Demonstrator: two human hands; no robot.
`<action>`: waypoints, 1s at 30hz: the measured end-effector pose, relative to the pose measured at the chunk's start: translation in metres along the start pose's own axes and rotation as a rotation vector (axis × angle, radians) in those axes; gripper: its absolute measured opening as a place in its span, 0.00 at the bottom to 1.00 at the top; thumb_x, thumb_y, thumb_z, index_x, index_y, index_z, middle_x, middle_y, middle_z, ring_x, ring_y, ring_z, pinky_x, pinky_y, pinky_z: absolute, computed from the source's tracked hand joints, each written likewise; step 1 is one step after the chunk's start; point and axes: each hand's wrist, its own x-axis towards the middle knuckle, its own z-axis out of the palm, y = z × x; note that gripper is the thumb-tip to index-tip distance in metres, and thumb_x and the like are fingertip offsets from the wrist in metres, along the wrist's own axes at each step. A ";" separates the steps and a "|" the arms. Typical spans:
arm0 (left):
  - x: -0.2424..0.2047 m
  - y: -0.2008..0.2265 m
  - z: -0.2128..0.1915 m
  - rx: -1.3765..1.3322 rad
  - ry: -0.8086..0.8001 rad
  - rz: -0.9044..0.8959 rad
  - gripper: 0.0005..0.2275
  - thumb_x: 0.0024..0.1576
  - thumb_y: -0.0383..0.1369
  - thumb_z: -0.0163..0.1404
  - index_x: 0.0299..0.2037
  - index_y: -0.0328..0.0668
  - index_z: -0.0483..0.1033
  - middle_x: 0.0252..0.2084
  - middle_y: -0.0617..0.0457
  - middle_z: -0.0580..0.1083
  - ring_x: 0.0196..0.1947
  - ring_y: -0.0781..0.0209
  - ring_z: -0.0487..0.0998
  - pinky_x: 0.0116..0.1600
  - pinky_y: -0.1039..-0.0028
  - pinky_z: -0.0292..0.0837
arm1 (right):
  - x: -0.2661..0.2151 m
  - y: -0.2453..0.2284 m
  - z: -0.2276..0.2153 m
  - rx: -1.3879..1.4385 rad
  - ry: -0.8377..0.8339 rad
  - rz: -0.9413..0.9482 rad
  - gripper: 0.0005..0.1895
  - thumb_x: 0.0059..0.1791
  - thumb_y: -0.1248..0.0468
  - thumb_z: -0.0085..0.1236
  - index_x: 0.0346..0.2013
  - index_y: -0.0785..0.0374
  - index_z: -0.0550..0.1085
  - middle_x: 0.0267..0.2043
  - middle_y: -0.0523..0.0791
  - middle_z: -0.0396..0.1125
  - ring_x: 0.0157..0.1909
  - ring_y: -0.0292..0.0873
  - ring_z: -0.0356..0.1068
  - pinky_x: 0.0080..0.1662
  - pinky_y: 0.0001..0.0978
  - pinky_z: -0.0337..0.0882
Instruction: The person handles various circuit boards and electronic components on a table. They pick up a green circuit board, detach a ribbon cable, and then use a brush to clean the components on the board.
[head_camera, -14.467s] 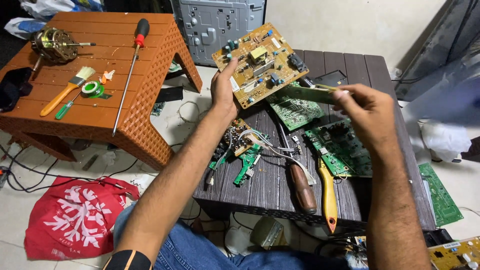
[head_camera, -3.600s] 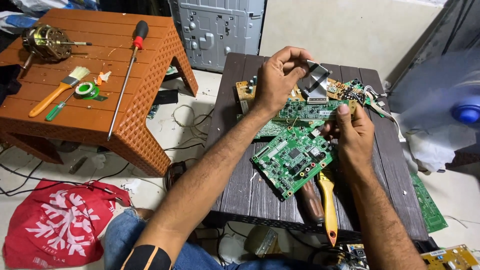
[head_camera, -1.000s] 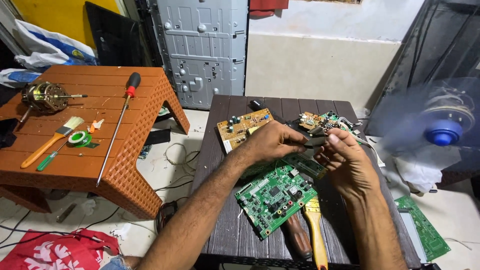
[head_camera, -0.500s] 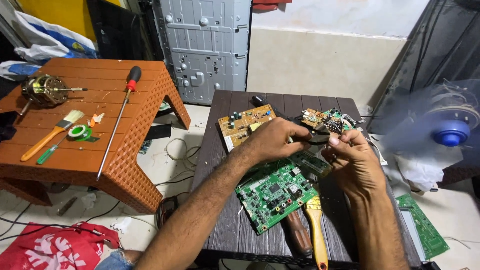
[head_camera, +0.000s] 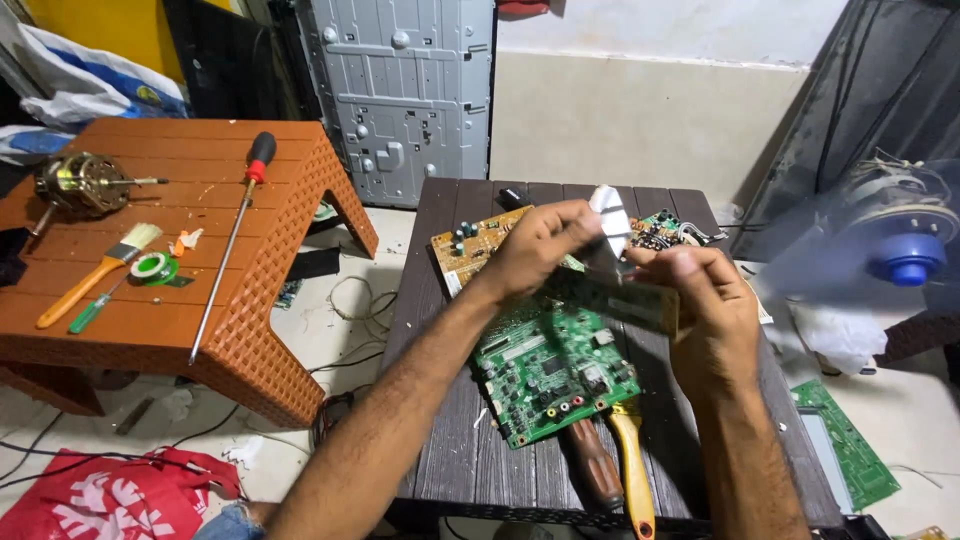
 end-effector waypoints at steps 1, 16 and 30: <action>-0.002 0.004 0.002 0.006 0.000 0.000 0.11 0.67 0.38 0.49 0.34 0.44 0.78 0.29 0.61 0.76 0.34 0.76 0.73 0.43 0.77 0.72 | 0.003 0.003 -0.003 0.005 -0.002 0.000 0.10 0.54 0.58 0.58 0.41 0.62 0.73 0.44 0.52 0.76 0.41 0.42 0.79 0.42 0.30 0.78; 0.004 -0.072 -0.013 -0.970 -0.201 0.114 0.17 0.72 0.41 0.32 0.40 0.44 0.73 0.24 0.59 0.59 0.22 0.63 0.69 0.52 0.56 0.76 | 0.000 0.018 -0.005 -0.611 -0.151 -0.199 0.12 0.51 0.59 0.66 0.48 0.56 0.80 0.47 0.44 0.76 0.45 0.43 0.76 0.45 0.37 0.74; 0.010 -0.037 -0.004 -0.922 -0.410 -0.060 0.21 0.72 0.42 0.27 0.28 0.48 0.64 0.15 0.60 0.58 0.10 0.62 0.68 0.47 0.55 0.74 | -0.008 0.005 0.007 -0.531 -0.175 -0.377 0.32 0.50 0.63 0.67 0.66 0.68 0.65 0.51 0.61 0.70 0.46 0.56 0.72 0.44 0.46 0.70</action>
